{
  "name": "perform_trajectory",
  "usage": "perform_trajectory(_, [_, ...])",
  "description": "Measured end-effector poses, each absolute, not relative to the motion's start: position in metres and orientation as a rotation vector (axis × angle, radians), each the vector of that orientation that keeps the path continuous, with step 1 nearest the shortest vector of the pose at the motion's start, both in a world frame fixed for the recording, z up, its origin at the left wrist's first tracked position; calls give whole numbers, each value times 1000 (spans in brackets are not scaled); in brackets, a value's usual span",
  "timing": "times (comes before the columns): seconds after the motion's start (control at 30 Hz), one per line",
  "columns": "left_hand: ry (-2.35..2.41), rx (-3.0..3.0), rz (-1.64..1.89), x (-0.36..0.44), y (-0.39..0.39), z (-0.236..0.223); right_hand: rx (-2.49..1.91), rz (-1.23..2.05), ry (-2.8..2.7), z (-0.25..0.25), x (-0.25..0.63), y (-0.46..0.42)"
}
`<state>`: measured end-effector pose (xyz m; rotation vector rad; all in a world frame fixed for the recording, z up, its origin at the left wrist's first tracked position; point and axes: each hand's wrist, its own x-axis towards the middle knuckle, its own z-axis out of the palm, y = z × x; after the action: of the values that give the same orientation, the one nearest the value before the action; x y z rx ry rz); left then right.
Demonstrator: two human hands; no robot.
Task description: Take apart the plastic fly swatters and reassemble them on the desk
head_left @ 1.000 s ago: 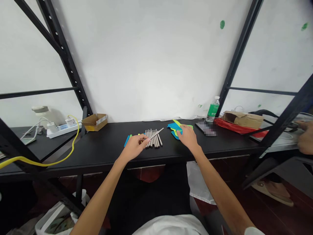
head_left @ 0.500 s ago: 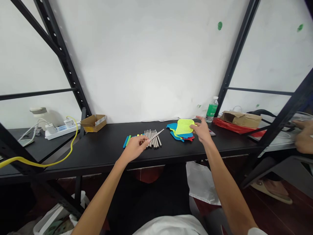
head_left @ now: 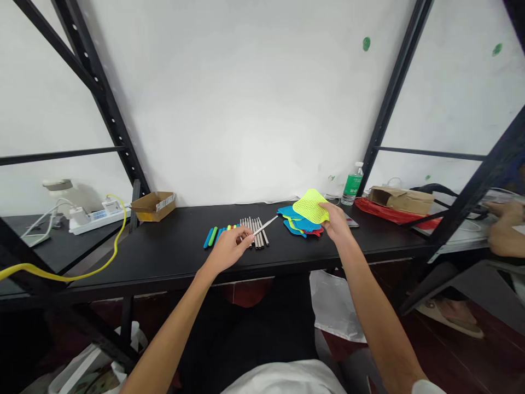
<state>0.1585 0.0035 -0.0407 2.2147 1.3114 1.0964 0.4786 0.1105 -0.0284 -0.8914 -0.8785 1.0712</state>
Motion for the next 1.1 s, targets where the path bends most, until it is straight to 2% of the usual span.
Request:
perform_trajectory(0.27, [1541,2230,1176,126,15,-56,-804,1104,-943,-36,473,109])
perform_trajectory(0.6, [1932,2503,840,123,21,-72,-839,1213,-1011,-52,438,110])
perform_trajectory(0.83, [2053,2530,1181,122,24,-84,-771,1318,-961,-73,400,105])
perform_trajectory(1.1, [2026,2597,1206,124,22,-83,-743,1451,-942,-85,376,95])
